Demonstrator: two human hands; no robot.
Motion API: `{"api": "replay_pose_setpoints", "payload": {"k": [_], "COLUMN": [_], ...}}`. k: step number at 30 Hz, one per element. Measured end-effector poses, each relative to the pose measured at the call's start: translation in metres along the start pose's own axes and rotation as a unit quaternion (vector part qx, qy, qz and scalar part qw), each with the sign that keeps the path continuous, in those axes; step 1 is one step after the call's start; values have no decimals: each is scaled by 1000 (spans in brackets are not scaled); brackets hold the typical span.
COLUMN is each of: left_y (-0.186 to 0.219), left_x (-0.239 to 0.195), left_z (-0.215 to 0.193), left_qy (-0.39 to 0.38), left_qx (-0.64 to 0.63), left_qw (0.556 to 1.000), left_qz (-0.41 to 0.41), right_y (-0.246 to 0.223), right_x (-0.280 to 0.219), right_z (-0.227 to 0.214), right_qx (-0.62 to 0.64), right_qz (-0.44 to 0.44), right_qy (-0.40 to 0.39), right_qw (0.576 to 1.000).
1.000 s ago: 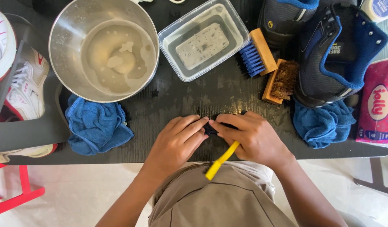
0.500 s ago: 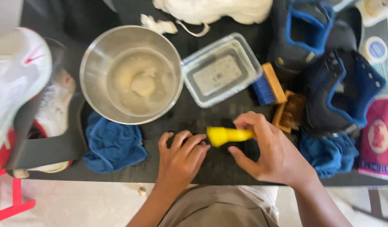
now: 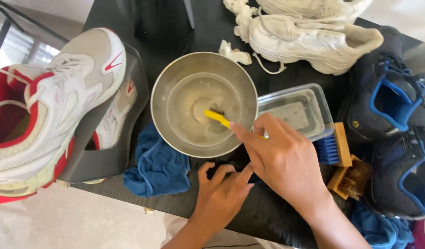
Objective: The person removes a blue shoelace from a sneaker and scrubs it with a yellow brush. They repeatedly dip the brush into a container of soapy water and continue scrubbing the lace on the table. Finally, they switch to a larger wooden brush to scrub the lace further.
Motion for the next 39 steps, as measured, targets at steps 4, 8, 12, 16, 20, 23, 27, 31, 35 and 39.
{"api": "replay_pose_setpoints", "payload": {"k": [4,8,12,16,20,23,27,31,35,39], "left_y": [-7,-9,-3,5,1,3,6,5,2,12], "left_x": [-3,-1,9,24,24,25,19,12,5,0], "left_z": [4,4,3,8,25,27,25,15,9,8], "left_qy": [-17,-34,-37,-62,-129,-115,-170,-128,-104,-79], "left_qx": [-41,-57,-49,-18,-21,-17,-42,-24,-6,-47], "left_qw": [998,995,997,998,991,993,984,991,994,994], "left_qz": [-48,-70,-39,4,-20,24,17,16,31,62], "right_y": [3,11,41,69,88,100,108,112,112,114], "right_x": [4,-2,-37,-73,-89,-98,-101,-109,-115,-117], "right_z": [3,-7,-26,-46,-39,-29,-40,-50,-55,-63], "right_qx": [48,55,125,108,103,65,136,50,-13,-70], "right_qz": [17,40,88,179,238,254,227,166,114,90], "right_qy": [-35,-42,21,83,62,-13,-11,-47,-30,-15], "right_qw": [998,997,988,974,964,965,964,984,993,993]}}
Point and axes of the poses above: each hand's wrist, its own x-axis towards the middle knuckle, its own z-axis out of the palm, y = z × x, the point moved 4 cm from there along x, towards the middle knuckle, and after that the axes turned 5 degrees about y, right-handed, at the moved point
